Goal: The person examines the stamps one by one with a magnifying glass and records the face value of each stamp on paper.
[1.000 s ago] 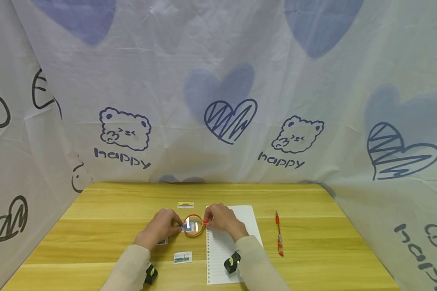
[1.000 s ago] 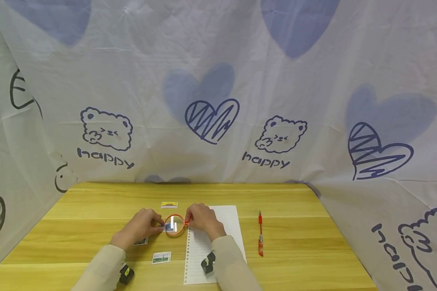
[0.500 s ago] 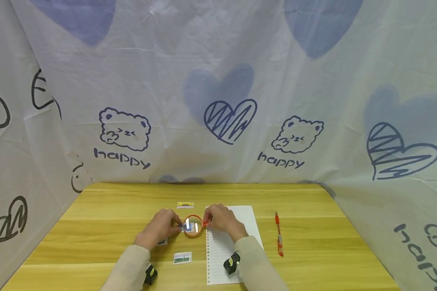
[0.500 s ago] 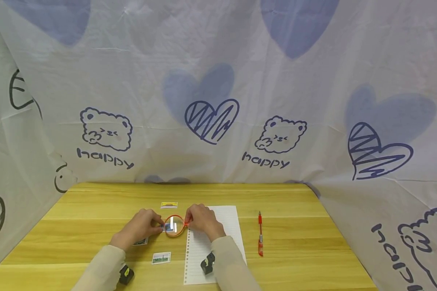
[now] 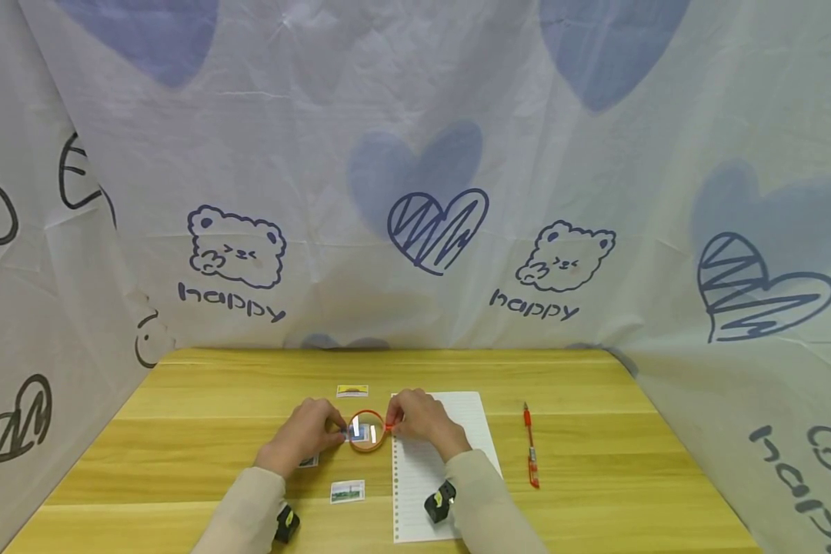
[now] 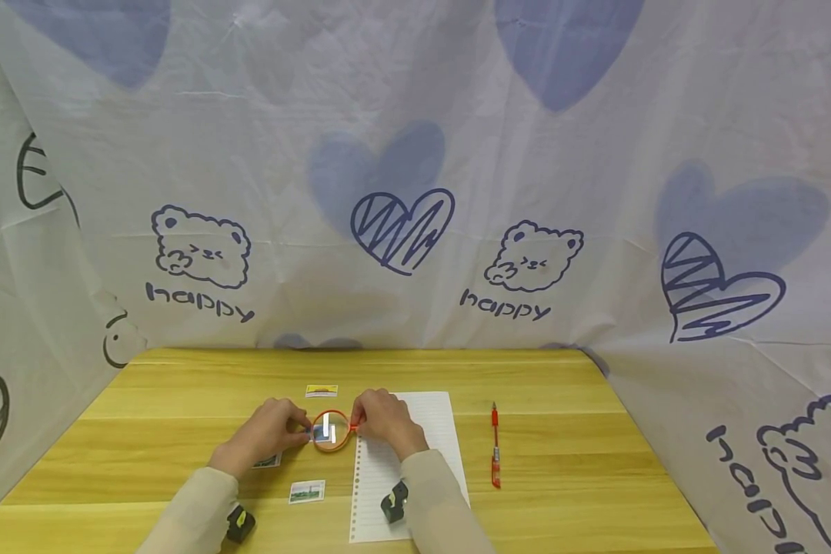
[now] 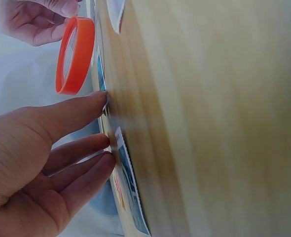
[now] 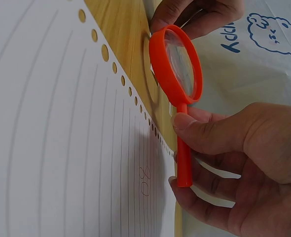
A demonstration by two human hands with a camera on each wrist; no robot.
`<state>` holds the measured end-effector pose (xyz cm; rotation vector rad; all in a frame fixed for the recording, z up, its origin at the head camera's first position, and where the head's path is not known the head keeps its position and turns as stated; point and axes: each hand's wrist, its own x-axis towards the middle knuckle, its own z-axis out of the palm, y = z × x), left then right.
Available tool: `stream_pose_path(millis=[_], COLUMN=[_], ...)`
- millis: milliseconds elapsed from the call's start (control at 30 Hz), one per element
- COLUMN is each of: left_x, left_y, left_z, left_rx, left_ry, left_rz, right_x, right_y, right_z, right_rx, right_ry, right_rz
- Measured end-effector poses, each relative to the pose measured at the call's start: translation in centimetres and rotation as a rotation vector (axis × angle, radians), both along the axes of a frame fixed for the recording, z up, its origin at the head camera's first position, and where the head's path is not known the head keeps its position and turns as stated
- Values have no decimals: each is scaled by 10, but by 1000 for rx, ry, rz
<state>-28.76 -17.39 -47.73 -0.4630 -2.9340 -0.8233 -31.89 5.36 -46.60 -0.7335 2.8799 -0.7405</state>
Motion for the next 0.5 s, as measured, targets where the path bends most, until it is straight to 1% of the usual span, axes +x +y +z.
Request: stream_pose_path(millis=[233,500], left_x=[-1,-2], left_y=[-1,-1], left_z=[0,-1], left_rx=[-9,-4], left_ry=[17,20], left_rz=[-13,-8], right_x=[0,1], right_y=[0,-1], right_z=[0,2], right_rx=[-3,-6], right_ry=[4,-14], right_rz=[2,-7])
